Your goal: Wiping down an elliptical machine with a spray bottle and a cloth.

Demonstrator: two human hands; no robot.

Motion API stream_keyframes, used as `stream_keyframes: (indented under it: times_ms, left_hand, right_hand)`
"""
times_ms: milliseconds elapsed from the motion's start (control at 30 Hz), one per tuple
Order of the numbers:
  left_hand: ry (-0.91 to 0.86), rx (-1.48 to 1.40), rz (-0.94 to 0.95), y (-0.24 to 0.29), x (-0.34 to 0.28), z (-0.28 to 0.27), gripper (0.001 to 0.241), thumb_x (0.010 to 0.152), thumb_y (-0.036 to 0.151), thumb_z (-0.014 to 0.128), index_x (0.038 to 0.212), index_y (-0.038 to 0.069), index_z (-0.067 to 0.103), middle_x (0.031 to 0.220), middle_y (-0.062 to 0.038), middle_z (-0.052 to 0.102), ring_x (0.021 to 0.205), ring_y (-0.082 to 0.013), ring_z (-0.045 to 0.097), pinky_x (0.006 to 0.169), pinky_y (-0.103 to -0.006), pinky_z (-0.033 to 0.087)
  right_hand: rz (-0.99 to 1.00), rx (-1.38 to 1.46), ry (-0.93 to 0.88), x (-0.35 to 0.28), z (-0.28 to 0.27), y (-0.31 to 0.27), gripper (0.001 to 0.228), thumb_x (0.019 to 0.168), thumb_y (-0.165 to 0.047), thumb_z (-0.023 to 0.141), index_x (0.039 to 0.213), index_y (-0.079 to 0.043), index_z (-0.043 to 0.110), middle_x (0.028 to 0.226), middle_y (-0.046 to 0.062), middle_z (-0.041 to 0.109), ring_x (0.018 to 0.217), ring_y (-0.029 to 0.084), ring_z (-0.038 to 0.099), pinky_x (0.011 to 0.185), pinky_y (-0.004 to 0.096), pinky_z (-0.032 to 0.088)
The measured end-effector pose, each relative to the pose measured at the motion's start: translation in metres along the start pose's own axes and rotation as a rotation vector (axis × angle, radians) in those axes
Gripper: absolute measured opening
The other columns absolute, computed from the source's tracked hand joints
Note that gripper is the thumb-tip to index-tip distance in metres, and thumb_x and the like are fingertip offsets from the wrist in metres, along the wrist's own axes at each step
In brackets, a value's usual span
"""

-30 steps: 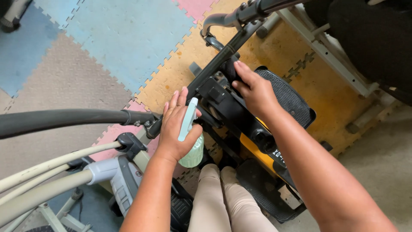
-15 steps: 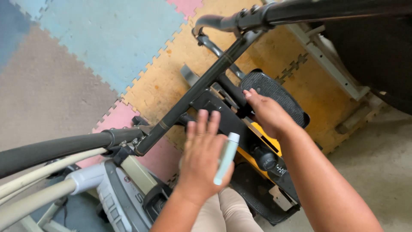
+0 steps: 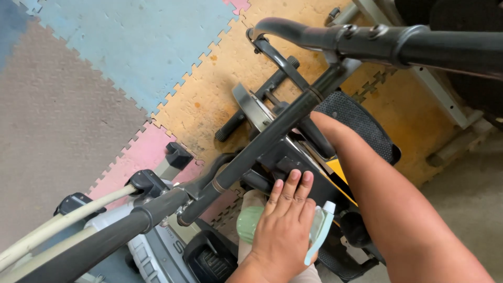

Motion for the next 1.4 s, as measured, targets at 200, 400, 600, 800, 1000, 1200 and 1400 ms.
stream_keyframes:
  times_ms: [200,400,600,800,1000,1200,1400]
  left_hand:
    - [0.012,-0.062,-0.009,-0.001,-0.001,0.003,0.050,0.083,0.022,0.072,0.124,-0.005,0.059,0.168,-0.024,0.030,0.160,-0.0392,0.020,0.129,-0.0497,0.012]
    - [-0.033,-0.071,-0.009,-0.003,-0.001,0.007,0.048,0.085,0.025,0.070,0.122,-0.004,0.059,0.170,-0.023,0.028,0.161,-0.0379,0.018,0.129,-0.0498,0.013]
    - [-0.063,-0.034,-0.015,-0.004,-0.002,0.014,0.051,0.081,0.022,0.069,0.123,-0.005,0.059,0.170,-0.024,0.024,0.161,-0.0378,0.015,0.129,-0.0503,0.011]
    - [-0.045,0.071,0.001,-0.005,-0.004,0.018,0.046,0.083,0.022,0.069,0.122,0.000,0.058,0.172,-0.021,0.024,0.163,-0.0369,0.014,0.131,-0.0492,0.011]
    - [-0.039,-0.045,-0.009,-0.005,-0.003,0.015,0.048,0.083,0.024,0.069,0.121,-0.003,0.058,0.172,-0.023,0.023,0.162,-0.0390,0.015,0.130,-0.0505,0.012]
    - [-0.076,-0.029,-0.021,-0.005,-0.003,0.019,0.042,0.084,0.019,0.063,0.119,-0.004,0.059,0.171,-0.023,0.025,0.161,-0.0375,0.016,0.129,-0.0509,0.014]
    - [-0.044,-0.070,-0.022,-0.006,-0.004,0.019,0.037,0.088,0.018,0.060,0.118,-0.003,0.059,0.170,-0.023,0.027,0.161,-0.0385,0.018,0.128,-0.0516,0.015]
  right_hand:
    - [0.120,-0.187,0.014,-0.026,0.011,-0.045,0.028,0.087,-0.014,0.063,0.111,-0.007,0.076,0.097,0.002,0.073,0.087,0.014,0.063,0.075,0.034,0.054]
    - [0.135,-0.715,-0.290,-0.041,0.015,-0.055,0.022,0.085,-0.014,0.071,0.102,-0.005,0.081,0.095,0.005,0.081,0.092,0.016,0.070,0.084,0.030,0.053]
    - [-0.119,0.028,-0.115,0.016,0.018,-0.033,0.027,0.091,-0.013,0.067,0.116,-0.005,0.073,0.107,0.005,0.075,0.100,0.019,0.067,0.089,0.036,0.053]
    - [-0.008,0.062,0.061,-0.015,0.019,-0.070,0.024,0.092,-0.014,0.065,0.111,-0.005,0.076,0.095,0.008,0.077,0.080,0.017,0.072,0.070,0.031,0.059]
    - [0.346,-0.079,0.237,-0.070,-0.008,-0.020,0.025,0.095,-0.011,0.067,0.112,0.002,0.080,0.096,0.011,0.074,0.079,0.016,0.065,0.070,0.033,0.053]
    - [0.275,0.093,0.133,-0.142,-0.030,-0.035,0.039,0.092,-0.005,0.063,0.129,0.001,0.073,0.117,0.009,0.078,0.102,0.018,0.071,0.097,0.036,0.055]
    - [-0.069,-0.784,0.486,-0.108,-0.083,0.054,0.069,0.090,-0.004,0.068,0.153,-0.012,0.044,0.163,0.013,0.040,0.151,0.028,0.037,0.122,0.038,0.028]
Point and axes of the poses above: each hand's wrist, its own x-axis towards the middle knuckle, its own z-axis out of the palm, y = z × x, the point moved 9 cm from there along x, towards the middle knuckle
